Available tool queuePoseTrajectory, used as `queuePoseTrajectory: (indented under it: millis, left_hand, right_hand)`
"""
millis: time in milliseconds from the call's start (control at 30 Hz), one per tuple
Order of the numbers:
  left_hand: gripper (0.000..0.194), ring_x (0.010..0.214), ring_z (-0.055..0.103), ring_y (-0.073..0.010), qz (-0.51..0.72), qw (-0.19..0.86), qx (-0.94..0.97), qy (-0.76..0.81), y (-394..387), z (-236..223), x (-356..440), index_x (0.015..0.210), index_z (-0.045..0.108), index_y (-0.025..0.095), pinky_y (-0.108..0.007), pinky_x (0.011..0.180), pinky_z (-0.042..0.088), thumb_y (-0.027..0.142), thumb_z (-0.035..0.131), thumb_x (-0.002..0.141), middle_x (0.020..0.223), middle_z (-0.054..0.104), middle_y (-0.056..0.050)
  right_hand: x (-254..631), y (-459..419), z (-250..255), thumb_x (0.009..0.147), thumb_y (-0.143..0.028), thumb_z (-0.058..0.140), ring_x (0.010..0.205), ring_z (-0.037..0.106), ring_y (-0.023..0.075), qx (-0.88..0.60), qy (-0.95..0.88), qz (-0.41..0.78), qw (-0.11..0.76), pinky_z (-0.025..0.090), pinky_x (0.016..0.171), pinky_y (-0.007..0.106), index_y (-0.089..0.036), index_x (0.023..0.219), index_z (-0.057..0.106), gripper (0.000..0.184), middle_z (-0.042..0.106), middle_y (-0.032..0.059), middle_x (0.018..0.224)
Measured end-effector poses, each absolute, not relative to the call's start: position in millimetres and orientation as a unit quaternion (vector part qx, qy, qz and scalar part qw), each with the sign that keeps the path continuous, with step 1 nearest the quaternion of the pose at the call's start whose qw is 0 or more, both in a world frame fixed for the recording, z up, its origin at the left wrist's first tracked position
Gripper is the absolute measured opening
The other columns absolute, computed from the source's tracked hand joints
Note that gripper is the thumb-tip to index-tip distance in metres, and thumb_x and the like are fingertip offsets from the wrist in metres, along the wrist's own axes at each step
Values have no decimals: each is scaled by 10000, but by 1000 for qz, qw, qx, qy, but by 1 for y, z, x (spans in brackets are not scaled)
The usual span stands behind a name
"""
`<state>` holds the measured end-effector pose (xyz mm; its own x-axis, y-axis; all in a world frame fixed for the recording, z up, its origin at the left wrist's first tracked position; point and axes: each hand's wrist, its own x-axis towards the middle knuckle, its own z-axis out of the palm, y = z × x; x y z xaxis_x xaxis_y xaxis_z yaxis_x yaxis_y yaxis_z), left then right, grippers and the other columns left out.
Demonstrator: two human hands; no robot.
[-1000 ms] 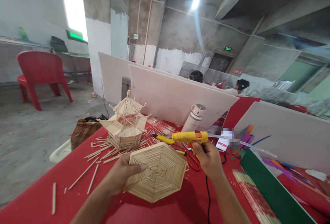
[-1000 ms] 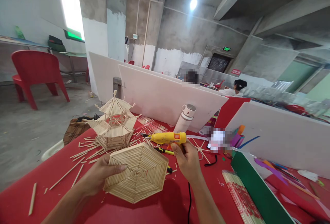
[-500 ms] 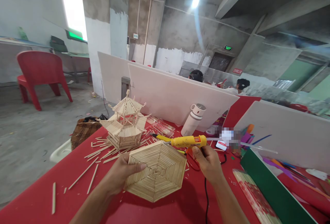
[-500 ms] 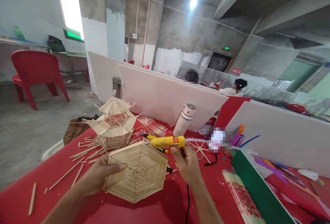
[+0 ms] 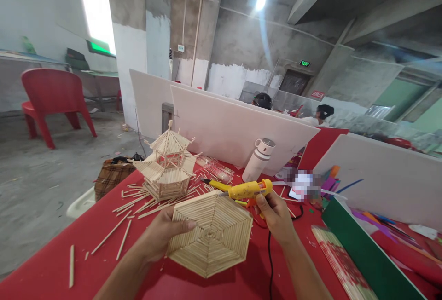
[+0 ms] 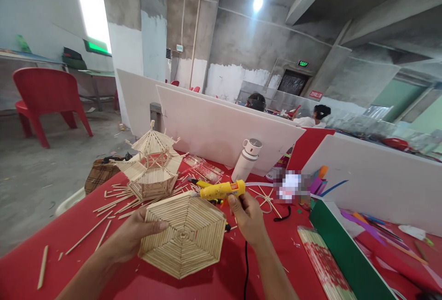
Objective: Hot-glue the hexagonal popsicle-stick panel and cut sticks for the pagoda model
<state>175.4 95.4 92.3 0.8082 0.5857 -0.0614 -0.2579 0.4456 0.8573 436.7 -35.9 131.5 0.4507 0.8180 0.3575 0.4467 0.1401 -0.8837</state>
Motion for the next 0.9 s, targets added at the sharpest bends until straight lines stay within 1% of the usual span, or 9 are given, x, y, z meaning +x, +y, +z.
queuePoseTrajectory:
  millis: [133,267,433,533,667,800,900]
  left_hand:
    - [356,781,743,-259,243,836,469,153,95,93,175,1002,785,160,-381,790,577,221,859,659,913,794,-119]
    - [358,822,745,-269,234,833,480,142,97,91,174,1022,782,153,-403,845,568,223,848,677,951,791,-129]
    - [374,853,745,-280,221,828,496,138,97,90,174,1048,778,152,-408,863,565,235,841,688,977,788,-132]
    - [365,863,744,-282,215,827,502,130,96,89,174,1046,779,145,-406,866,566,239,834,698,976,787,-137]
    - [386,871,743,-291,229,829,492,138,98,88,174,1059,773,137,-416,866,569,227,838,690,993,784,-146]
    - [384,872,744,-295,224,828,496,135,97,89,174,1050,775,140,-432,884,564,234,843,684,1003,782,-146]
    - [373,872,744,-290,219,826,502,134,96,90,176,1036,782,152,-428,891,560,244,847,681,985,787,-136]
  right_hand:
    - [440,-32,126,899,-578,568,529,450,119,-616,-489,210,581,338,500,245,-172,857,601,409,533,-20,599]
    - [438,-28,124,883,-603,581,524,458,118,-610,-476,243,585,339,508,247,-174,831,598,433,544,-16,587]
    - [430,-21,127,833,-678,593,476,407,98,-605,-452,283,591,300,468,235,-163,802,612,516,513,-24,544]
    - [430,-20,126,825,-667,617,477,397,92,-595,-436,290,609,294,461,230,-158,799,618,510,509,-23,548]
    - [437,-23,120,820,-647,643,474,400,87,-568,-411,306,645,267,441,220,-161,847,629,486,519,-22,573]
    - [440,-27,118,797,-676,646,449,392,74,-578,-407,331,625,233,436,213,-152,785,615,525,516,-23,560]
    - [437,-25,119,786,-698,639,444,375,70,-582,-404,340,618,226,441,208,-152,778,606,547,493,-37,534]
